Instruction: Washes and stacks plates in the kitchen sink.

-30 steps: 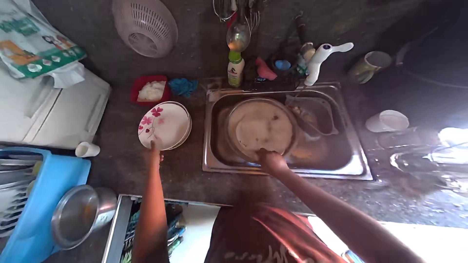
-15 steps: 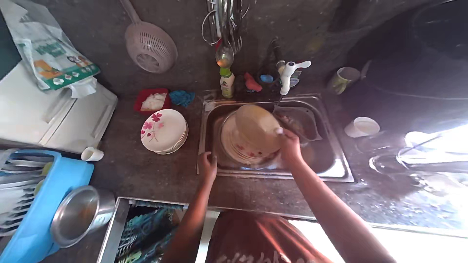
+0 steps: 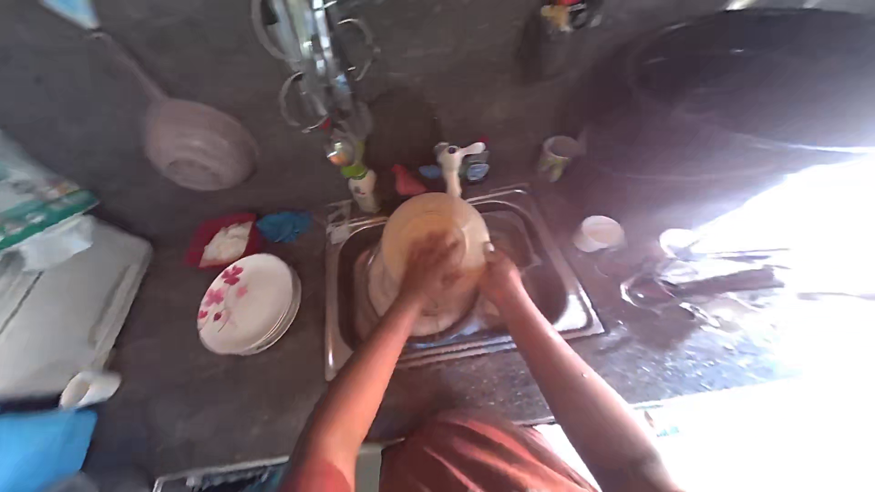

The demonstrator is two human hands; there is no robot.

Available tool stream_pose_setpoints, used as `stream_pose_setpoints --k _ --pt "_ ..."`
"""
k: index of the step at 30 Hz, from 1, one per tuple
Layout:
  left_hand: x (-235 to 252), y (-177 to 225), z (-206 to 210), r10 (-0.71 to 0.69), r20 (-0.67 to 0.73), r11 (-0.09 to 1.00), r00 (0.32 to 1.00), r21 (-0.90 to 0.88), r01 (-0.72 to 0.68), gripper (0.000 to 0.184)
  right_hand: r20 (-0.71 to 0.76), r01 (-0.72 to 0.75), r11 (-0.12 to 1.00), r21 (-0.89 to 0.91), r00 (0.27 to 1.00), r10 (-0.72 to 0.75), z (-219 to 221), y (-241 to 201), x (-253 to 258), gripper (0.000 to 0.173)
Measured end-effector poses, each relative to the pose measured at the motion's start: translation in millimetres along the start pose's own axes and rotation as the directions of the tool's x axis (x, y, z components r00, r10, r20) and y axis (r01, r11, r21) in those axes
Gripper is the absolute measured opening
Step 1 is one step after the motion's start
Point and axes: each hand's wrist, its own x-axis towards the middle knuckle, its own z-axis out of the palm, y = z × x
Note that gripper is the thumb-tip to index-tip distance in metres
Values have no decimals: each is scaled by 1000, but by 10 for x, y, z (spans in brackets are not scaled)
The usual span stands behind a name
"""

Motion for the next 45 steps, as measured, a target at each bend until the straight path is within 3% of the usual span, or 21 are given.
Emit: stream_pose_setpoints --k 2,6,8,10,13,15,17,20,22,24,27,31,33,37,39,42,45 --pt "222 -87 -94 -33 31 999 999 11 32 92 26 27 999 -34 999 -26 -73 -105 70 28" --pt "526 -70 -139 28 -22 997 999 70 -26 81 102 111 991 -81 990 -102 -230 -330 204 31" --pt "655 -35 -147 71 -122 994 990 95 -60 76 142 140 976 -166 983 -117 -275 -399 238 32" --pt "778 -16 -239 61 -137 996 989 68 -53 80 176 169 947 -274 977 -124 -265 -434 244 29" --pt "920 -117 -385 28 -15 997 1000 73 -26 80 267 201 907 -369 958 -104 -293 -476 355 29" --pt "965 -166 -521 -127 176 992 976 32 124 84 351 255 858 -446 932 -94 -268 -543 401 26" --pt "1006 -196 -620 -302 327 950 895 22 313 85 401 350 753 -558 907 -126 -120 -601 454 26" --pt "966 -130 -659 -474 277 873 836 20 488 86 401 495 374 -785 865 -302 287 -586 520 31" --pt "938 -25 -691 -543 233 834 807 41 550 83 443 557 167 -814 780 -442 531 -498 508 30" --pt "902 26 -738 -558 204 828 804 72 557 76 562 645 5 -764 670 -485 668 -410 516 25" --pt "759 -138 -770 -556 106 828 824 -13 561 75 742 771 -72 -633 577 -341 640 -440 645 32" --pt "577 -314 -734 -587 17 784 809 -234 574 68 790 794 -116 -597 556 -258 570 -568 659 34" --pt "572 -312 -656 -604 9 749 797 -333 572 63 760 767 -113 -632 585 -282 600 -589 637 32" --pt "649 -257 -582 -639 59 710 767 -338 618 62 665 686 -63 -725 673 -323 706 -669 605 25" --pt "646 -329 -575 -658 45 684 752 -382 621 61 635 672 19 -740 708 -309 709 -761 576 26" --pt "514 -640 -479 -698 -53 588 714 -612 529 51 572 636 331 -697 772 -277 484 -852 572 34" --pt "427 -833 -387 -769 -80 405 635 -829 386 46 540 495 664 -560 826 -161 176 -748 504 37"
